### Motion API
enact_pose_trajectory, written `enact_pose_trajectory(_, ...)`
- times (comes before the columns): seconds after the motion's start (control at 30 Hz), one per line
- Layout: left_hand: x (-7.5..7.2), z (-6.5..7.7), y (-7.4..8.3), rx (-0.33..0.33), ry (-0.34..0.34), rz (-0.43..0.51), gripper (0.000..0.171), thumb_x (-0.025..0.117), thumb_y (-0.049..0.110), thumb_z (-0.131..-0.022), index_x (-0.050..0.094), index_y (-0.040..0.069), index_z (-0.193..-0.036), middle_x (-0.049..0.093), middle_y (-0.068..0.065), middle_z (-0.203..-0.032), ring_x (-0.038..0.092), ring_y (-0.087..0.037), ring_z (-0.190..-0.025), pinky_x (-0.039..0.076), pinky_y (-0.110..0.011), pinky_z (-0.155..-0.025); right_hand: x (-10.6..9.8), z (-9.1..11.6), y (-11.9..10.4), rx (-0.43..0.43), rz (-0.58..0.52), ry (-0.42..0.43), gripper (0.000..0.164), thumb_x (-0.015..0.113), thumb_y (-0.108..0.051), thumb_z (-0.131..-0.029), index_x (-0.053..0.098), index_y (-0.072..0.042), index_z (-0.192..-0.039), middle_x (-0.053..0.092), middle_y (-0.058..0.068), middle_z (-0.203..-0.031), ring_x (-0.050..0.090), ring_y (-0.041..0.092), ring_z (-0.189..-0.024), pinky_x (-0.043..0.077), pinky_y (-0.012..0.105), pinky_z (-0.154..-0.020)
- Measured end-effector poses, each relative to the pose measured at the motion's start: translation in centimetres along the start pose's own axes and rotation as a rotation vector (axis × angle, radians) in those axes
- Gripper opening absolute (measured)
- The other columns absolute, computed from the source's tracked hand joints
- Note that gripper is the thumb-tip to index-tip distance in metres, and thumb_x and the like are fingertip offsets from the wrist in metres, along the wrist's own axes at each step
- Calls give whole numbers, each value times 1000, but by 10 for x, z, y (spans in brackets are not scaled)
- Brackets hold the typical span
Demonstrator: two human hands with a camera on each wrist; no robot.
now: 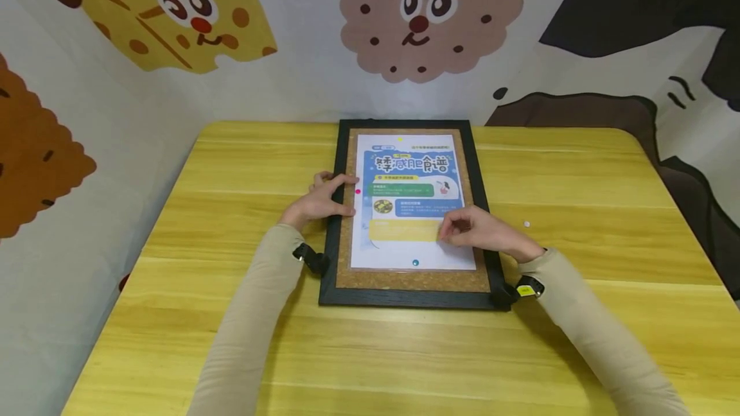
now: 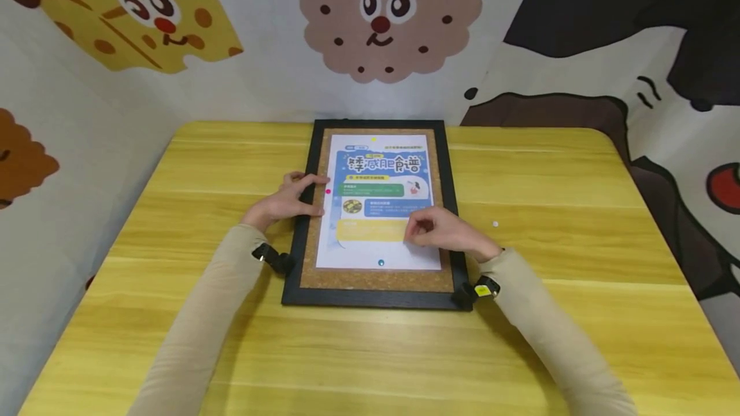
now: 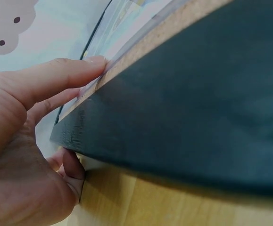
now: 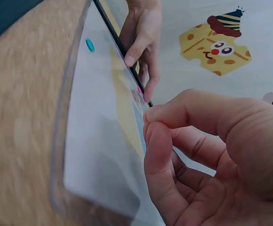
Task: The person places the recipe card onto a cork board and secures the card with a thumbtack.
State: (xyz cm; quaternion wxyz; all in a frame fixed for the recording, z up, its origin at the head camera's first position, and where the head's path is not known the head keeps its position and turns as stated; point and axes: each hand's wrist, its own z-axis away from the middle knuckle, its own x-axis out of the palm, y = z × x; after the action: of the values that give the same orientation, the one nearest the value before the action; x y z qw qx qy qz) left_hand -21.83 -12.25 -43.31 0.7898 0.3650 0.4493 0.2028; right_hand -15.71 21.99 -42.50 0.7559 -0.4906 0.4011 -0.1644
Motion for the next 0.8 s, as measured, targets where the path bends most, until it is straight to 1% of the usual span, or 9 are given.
enact_pose_trajectory(0.13,0,-1,-1,-7,1,2,70,75,21,-83,42,20,-145,-6,-21,-153,6,-44,-135,19,-60,-105,-10,9,2,9,-3,15,5,66,3,-85,67,3,-90,62,11,-86,50,21,-73,41,25,-64)
enact_pose_trajectory(0.3,0,0,-1,-8,3,3,70,75,20,-83,43,20,-145,-5,-20,-153,7,-43,-135,19,-60,-105,-21,22,6,43,18,51,5,66,2,-86,66,3,-91,60,10,-85,50,21,-74,42,25,-64)
enact_pose_trajectory(0.43,0,0,0,-10,2,6,69,75,20,-84,43,21,-145,-5,-19,-154,7,-42,-135,20,-60,-104,-29,32,13,68,21,93,4,65,2,-88,66,3,-92,61,11,-87,53,21,-75,45,26,-65)
enact_pose_trajectory(0.57,0,0,1,-15,2,12,69,75,20,-83,43,21,-145,-6,-20,-154,5,-42,-136,19,-61,-105,-35,43,19,82,44,151,5,64,-2,-91,67,1,-94,64,11,-90,57,20,-80,48,27,-69)
enact_pose_trajectory(0.7,0,0,1,-26,3,14,70,75,20,-83,43,22,-145,-7,-19,-154,5,-42,-136,18,-61,-105,-40,54,25,84,64,203,8,63,-4,-92,67,1,-96,64,11,-91,58,18,-82,49,26,-71)
enact_pose_trajectory(0.8,0,0,1,-31,4,15,70,75,20,-83,43,23,-145,-7,-19,-154,6,-41,-136,18,-61,-105,-42,63,31,70,67,235,9,61,-2,-92,67,3,-98,64,12,-92,59,18,-82,49,26,-71)
